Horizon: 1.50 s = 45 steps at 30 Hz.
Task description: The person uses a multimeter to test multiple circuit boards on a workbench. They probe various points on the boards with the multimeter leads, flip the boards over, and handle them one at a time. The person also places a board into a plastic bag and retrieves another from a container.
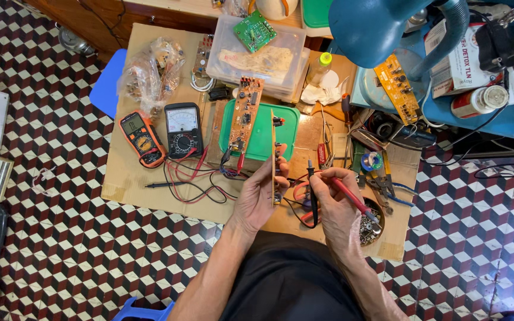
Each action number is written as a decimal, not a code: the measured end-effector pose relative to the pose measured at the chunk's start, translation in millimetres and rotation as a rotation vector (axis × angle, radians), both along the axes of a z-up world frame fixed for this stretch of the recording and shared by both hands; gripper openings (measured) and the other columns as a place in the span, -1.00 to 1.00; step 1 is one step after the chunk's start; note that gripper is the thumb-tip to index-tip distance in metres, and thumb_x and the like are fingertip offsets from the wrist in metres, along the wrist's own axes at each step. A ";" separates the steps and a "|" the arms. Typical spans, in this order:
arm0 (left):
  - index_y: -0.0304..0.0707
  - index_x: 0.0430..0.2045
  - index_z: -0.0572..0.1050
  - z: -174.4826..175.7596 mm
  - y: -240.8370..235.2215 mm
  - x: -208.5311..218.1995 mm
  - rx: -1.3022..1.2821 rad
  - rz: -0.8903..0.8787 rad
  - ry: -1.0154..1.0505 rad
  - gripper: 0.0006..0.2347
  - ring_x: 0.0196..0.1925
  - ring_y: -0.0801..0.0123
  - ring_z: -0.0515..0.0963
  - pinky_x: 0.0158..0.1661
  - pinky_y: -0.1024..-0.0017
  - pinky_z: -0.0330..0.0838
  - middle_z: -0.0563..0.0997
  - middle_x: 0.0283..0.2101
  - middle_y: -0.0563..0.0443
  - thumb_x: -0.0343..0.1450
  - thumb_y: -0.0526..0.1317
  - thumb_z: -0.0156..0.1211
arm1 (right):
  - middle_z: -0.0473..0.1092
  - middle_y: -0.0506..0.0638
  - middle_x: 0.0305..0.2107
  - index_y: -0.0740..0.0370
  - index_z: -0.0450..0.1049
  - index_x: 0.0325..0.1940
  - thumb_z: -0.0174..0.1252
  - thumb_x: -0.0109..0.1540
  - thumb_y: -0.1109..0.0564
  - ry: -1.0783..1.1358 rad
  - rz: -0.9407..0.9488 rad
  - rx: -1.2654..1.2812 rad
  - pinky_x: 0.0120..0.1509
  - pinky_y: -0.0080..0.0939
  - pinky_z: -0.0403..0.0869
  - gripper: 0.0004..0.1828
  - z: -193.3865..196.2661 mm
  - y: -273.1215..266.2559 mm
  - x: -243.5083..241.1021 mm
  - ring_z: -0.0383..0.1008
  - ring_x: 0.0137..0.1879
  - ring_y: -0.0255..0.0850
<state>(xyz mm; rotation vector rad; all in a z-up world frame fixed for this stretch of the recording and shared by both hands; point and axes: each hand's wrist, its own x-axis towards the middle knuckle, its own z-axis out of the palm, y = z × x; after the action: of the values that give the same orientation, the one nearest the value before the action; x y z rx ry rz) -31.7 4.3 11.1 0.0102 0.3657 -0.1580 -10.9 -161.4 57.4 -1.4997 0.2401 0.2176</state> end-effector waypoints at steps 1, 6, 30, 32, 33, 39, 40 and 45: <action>-0.42 0.25 0.39 0.0 0.6 0.3 -0.055 0.003 -0.015 -0.67 -0.01 0.39 0.58 -0.12 0.54 0.49 0.58 -0.07 -0.05 0.58 -0.30 0.07 | 0.46 0.00 -0.30 0.28 0.38 -0.04 0.21 0.28 0.26 0.015 0.004 0.030 -0.28 -0.41 0.52 -0.80 0.1 0.4 0.5 0.48 -0.33 -0.38; -0.42 0.25 0.38 -0.2 1.9 -0.7 -0.039 0.006 0.022 -0.67 -0.02 0.37 0.58 -0.10 0.52 0.50 0.58 -0.09 -0.06 0.58 -0.30 0.04 | 0.46 0.01 -0.28 0.29 0.36 -0.04 0.21 0.29 0.28 -0.010 0.011 0.079 -0.21 -0.38 0.58 -0.80 0.9 0.9 2.4 0.53 -0.28 -0.37; -0.35 0.31 0.27 0.4 -15.3 2.3 0.807 0.027 0.134 -0.59 -0.09 0.58 0.60 -0.15 0.58 0.50 0.59 0.02 0.00 0.53 -0.29 0.06 | 0.49 -0.06 -0.37 0.29 0.42 -0.08 0.25 0.27 0.22 -0.071 0.173 -0.312 -0.29 -0.40 0.51 -0.81 13.0 3.1 -7.3 0.49 -0.32 -0.42; -0.35 0.29 0.27 -2.2 -16.2 2.2 0.801 0.023 0.140 -0.60 -0.12 0.59 0.60 -0.10 0.56 0.54 0.59 -0.01 0.02 0.52 -0.29 0.06 | 0.46 -0.09 -0.42 0.28 0.44 -0.11 0.26 0.26 0.21 -0.040 0.203 -0.315 -0.34 -0.43 0.44 -0.83 12.8 6.6 -8.0 0.40 -0.36 -0.44; -0.37 0.29 0.29 -3.3 -16.6 2.3 0.813 0.018 0.131 -0.61 -0.14 0.59 0.58 -0.12 0.55 0.52 0.59 -0.03 0.03 0.53 -0.30 0.06 | 0.44 -0.11 -0.44 0.27 0.45 -0.13 0.27 0.26 0.20 -0.025 0.219 -0.317 -0.36 -0.45 0.41 -0.83 12.1 8.4 -8.0 0.36 -0.39 -0.45; -0.40 0.24 0.38 -9.2 -22.7 0.0 0.882 0.043 0.102 -0.65 -0.14 0.59 0.56 -0.11 0.56 0.48 0.61 -0.07 0.05 0.53 -0.31 0.06 | 0.34 -0.15 -0.55 0.26 0.44 -0.15 0.26 0.26 0.19 -0.017 0.262 -0.307 -0.43 -0.39 0.29 -0.84 1.1 17.9 -7.3 0.25 -0.45 -0.45; -0.41 0.23 0.39 -10.5 -23.4 -0.1 0.884 0.059 0.082 -0.66 -0.12 0.58 0.56 -0.08 0.56 0.49 0.61 -0.06 0.05 0.53 -0.31 0.06 | 0.34 -0.14 -0.55 0.26 0.44 -0.15 0.26 0.25 0.19 -0.034 0.273 -0.339 -0.42 -0.39 0.30 -0.84 -0.7 18.2 -7.1 0.26 -0.45 -0.45; -0.46 0.19 0.39 -15.2 -25.2 1.7 0.885 0.029 0.169 -0.66 -0.10 0.54 0.58 -0.07 0.53 0.50 0.61 -0.05 0.00 0.52 -0.31 0.10 | 0.34 -0.10 -0.55 0.27 0.44 -0.14 0.26 0.24 0.19 -0.010 0.293 -0.373 -0.39 -0.35 0.32 -0.83 -6.7 15.7 -3.9 0.27 -0.43 -0.42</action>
<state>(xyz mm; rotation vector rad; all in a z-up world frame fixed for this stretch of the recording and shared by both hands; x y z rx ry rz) -30.0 -20.9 -4.1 0.8688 0.5807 0.0430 -14.8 -145.6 50.6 -1.9060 0.0511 0.4163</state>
